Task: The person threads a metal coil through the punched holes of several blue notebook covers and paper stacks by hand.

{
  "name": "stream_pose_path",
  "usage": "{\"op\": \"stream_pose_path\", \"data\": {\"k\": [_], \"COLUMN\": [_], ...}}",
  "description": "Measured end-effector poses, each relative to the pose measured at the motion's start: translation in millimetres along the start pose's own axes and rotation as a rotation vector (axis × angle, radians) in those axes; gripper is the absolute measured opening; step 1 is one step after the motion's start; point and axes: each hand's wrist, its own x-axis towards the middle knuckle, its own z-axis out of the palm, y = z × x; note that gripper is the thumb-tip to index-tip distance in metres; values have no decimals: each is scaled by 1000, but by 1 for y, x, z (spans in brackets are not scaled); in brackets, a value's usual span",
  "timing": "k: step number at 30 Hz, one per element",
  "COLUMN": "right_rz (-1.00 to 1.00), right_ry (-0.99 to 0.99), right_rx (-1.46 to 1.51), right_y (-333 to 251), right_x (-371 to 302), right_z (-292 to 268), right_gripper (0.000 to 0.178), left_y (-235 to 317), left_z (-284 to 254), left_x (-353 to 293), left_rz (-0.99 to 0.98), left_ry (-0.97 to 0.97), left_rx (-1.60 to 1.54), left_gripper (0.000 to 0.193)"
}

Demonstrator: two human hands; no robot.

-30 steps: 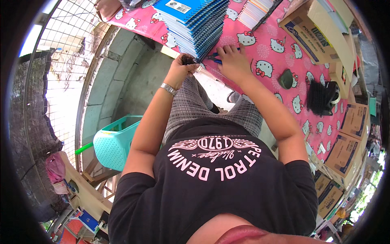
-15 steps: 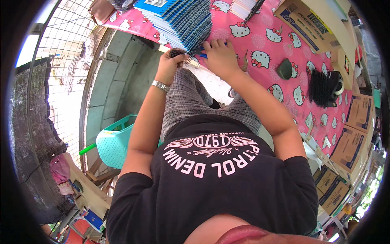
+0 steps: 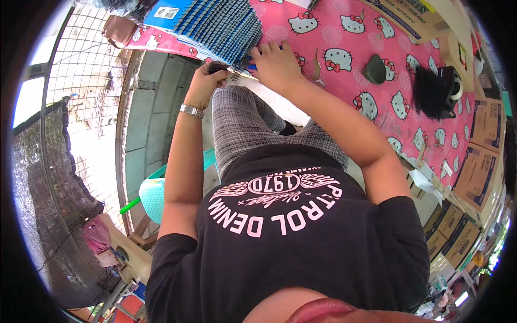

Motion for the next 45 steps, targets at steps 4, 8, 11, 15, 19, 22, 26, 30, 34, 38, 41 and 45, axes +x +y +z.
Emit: {"op": "stream_pose_path", "data": {"k": [4, 8, 11, 15, 19, 22, 26, 30, 34, 38, 41, 45], "right_rz": [12, -9, -28, 44, 132, 41, -46, -7, 93, -11, -42, -71], "right_ry": [-116, -109, -117, -340, -376, -183, -44, -278, -371, -151, -109, -110], "right_rx": [15, 7, 36, 220, 175, 34, -93, 34, 145, 3, -68, -93], "right_y": [2, 2, 3, 7, 18, 21, 12, 7, 11, 17, 13, 7], "right_x": [3, 8, 12, 18, 8, -4, 0, 9, 8, -5, -3, 2], "right_z": [-3, -1, -4, -12, -9, -3, -2, -8, -10, 1, 5, 11], "right_gripper": [37, 31, 18, 15, 26, 24, 21, 19, 18, 19, 19, 19], "left_y": [-19, -22, -21, -20, -28, -33, -34, -23, -22, -27, -28, -31], "left_z": [9, 13, 13, 11, 2, 2, 12, 27, 28, 23, 24, 28], "left_x": [-2, -4, -3, -3, -4, -5, -4, -1, 1, -3, -3, 2], "left_rz": [-1, 30, 29, 43, 30, -4, -10, 25, 48, 53, 27, 44], "left_ry": [-4, -4, -9, 11, 4, -29, -57, 15, 100, 99, 94, 88], "left_rx": [-216, -267, -257, -218, -325, -518, -590, -270, -123, -330, -427, -293], "left_gripper": [17, 17, 17, 17, 17, 18, 18, 17, 11, 14, 16, 18]}}
